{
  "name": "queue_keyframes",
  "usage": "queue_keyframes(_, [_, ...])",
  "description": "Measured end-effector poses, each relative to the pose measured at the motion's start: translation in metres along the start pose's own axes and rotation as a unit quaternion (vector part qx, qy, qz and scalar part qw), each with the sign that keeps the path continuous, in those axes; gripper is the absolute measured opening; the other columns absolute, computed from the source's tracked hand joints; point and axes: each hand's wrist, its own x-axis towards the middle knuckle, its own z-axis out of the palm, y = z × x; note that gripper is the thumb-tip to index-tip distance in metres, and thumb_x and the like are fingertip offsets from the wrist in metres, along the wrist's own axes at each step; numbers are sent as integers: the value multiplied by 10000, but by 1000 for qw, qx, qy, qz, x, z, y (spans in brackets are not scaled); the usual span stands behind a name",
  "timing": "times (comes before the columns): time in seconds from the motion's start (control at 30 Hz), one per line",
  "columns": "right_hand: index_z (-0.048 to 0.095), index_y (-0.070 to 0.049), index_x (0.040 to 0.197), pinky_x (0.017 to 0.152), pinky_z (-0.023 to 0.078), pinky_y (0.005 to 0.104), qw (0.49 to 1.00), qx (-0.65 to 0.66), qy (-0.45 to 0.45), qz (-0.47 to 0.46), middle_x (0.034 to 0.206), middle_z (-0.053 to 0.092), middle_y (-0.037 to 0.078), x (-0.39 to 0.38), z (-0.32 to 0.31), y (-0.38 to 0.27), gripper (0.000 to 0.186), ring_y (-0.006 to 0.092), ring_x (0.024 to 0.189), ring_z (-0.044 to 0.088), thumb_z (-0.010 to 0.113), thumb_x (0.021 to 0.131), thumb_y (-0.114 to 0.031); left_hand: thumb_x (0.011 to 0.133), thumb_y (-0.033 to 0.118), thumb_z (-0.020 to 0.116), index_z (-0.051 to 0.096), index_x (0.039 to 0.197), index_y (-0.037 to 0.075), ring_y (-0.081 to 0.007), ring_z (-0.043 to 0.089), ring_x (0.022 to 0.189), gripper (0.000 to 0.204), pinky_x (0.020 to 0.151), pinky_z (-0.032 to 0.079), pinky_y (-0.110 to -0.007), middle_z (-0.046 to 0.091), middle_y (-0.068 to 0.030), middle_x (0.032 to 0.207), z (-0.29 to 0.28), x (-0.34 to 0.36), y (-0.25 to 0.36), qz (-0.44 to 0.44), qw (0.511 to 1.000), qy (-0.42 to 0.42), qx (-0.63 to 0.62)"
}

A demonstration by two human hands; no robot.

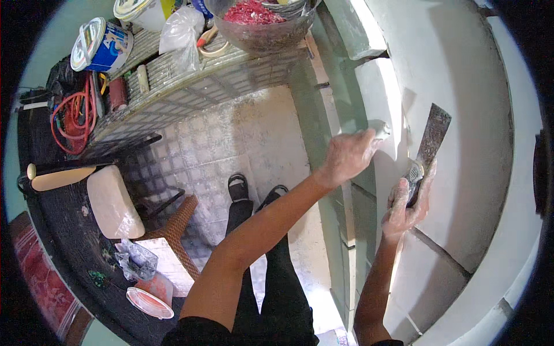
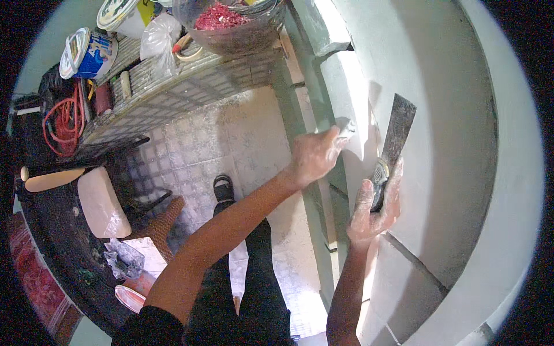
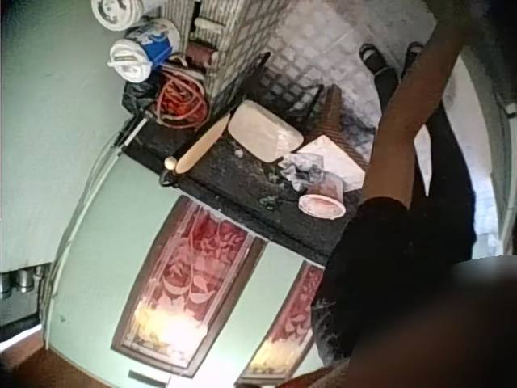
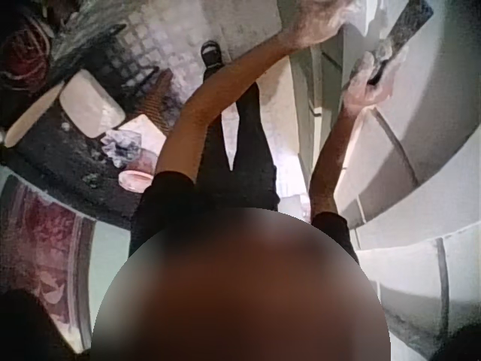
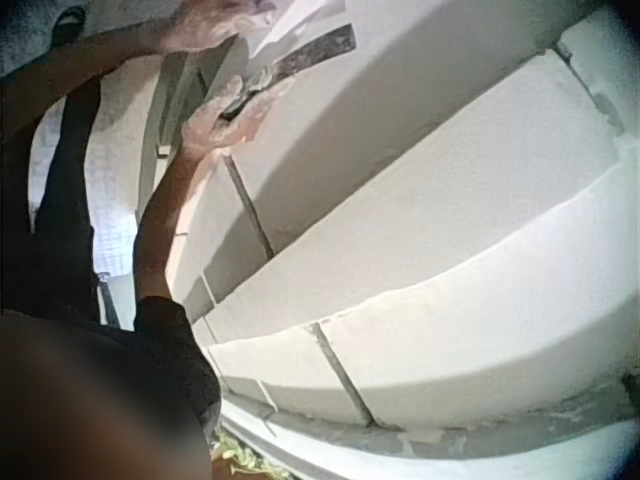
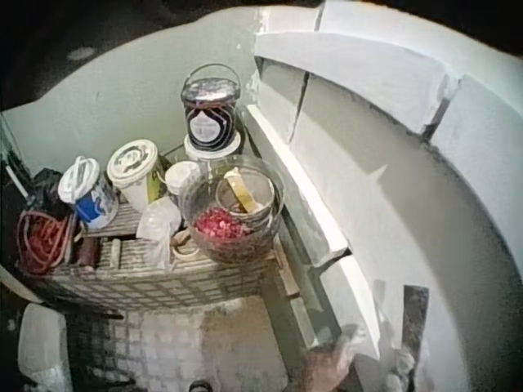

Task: Applying putty or plaster to a wall with a putty knife.

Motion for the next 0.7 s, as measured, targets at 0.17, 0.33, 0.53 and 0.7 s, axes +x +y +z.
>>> queue_keyframes(0.17, [283, 80, 1484, 424, 265, 208, 999, 38, -2, -12, 643, 447, -13, -1, 6, 1, 635, 38, 487, 365, 555, 934, -85, 967, 217, 502, 561, 1117, 42, -397, 639, 660, 238, 586, 493, -510, 595, -191, 637, -3, 54, -5, -154, 980, 121, -45])
queue_keyframes(0.33, [270, 83, 1487, 426, 264, 204, 999, 10, -11, -36, 646, 449, -10, -2, -3, 15, 644, 38, 491, 369, 555, 932, -77, 1003, 235, 451, 531, 1113, -31, -444, 642, 698, 298, 647, 498, -541, 627, -263, 719, 0, 3, 29, -206, 973, -57, -85])
queue_keyframes(0.53, [344, 122, 1433, 651, 369, 278, 999, 36, 1, -4, 924, 550, 121, 0, -2, -2, 593, 145, 746, 488, 565, 923, -84, 982, 183, 441, 529, 1215, -22, -447, 639, 816, 323, 732, 503, -526, 641, -306, 959, 8, 31, 18, -280, 947, 22, -158])
queue_keyframes(0.7, [370, 113, 1431, 475, 267, 205, 999, 0, 2, -51, 749, 503, 2, 0, 0, 11, 584, 40, 554, 363, 561, 927, -111, 1036, 440, 366, 619, 1137, -7, -389, 657, 701, 524, 661, 481, -503, 612, -264, 712, -17, 25, 10, -281, 952, -42, -114])
